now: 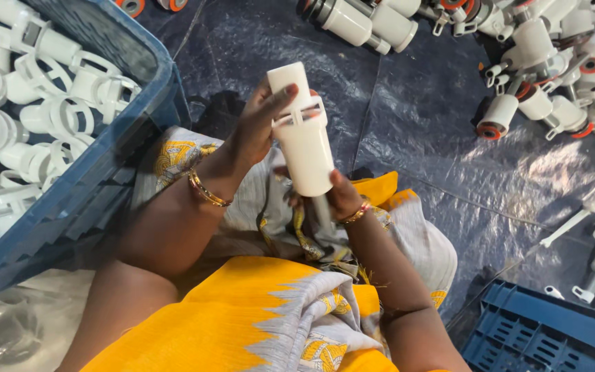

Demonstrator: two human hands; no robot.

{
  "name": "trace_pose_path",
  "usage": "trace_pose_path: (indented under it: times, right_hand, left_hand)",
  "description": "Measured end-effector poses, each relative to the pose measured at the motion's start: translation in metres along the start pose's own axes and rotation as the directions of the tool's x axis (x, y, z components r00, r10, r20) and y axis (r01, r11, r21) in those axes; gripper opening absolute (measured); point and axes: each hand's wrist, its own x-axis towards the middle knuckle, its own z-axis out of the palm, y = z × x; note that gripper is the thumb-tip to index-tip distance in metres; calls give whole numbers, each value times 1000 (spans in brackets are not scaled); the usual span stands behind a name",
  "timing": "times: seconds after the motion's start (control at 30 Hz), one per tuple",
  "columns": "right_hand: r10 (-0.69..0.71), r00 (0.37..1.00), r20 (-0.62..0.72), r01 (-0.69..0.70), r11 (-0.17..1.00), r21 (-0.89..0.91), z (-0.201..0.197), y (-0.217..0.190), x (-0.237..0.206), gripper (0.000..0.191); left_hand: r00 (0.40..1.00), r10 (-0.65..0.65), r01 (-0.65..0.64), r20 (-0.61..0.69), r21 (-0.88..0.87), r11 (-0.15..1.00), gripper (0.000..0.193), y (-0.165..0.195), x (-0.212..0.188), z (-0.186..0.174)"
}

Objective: The person sits on the floor and repeatedly assembles white plastic components with orange rings. They pick up a cylindrical body, attach a ring, and secure a cap, then place the finished unit aside. The process is repeated with multiple identical parts from a nearby pile.

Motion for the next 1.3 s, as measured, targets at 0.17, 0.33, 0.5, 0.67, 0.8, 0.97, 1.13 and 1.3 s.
trace_pose_path:
  times: [0.17,0.33,0.5,0.67,0.8,0.97,1.13,1.3]
  right_hand:
    - [-191,960,-207,189,982,-30,2,-29,-12,96]
    - [-553,827,-103,418,726,-547,1,-18,-4,91]
    - [-827,558,67,473,251,-844,12,-24,26,95]
    - [-925,297,236,438,-88,-895,54,-95,-1,99]
    - [-967,167,194,371,-121,-921,59,-122,-7,105]
    - [-946,322,46,-368,-169,-914,-4,-64,54,101]
    - [-928,261,-265,27,282,-959,-21,-73,44,79]
    - [-716,327,-617,514,682,-520,11,-82,31,59]
  left_hand:
    - [920,-42,-14,-389,-141,990,49,-11,5,-2]
    - [930,-149,40,-335,-309,950,54,-24,6,-5]
    - [870,-388,316,-304,-259,913,68,-38,4,-6]
    - [868,-337,314,-365,-122,942,76,-43,1,-8]
    - [879,-134,136,-457,-29,990,75,-43,-2,-9]
    - [887,-99,116,-452,10,993,71,-44,-6,-5]
    - [882,-144,200,-448,80,976,45,-47,-11,2]
    - [872,-460,488,-166,361,795,26,-50,-14,9]
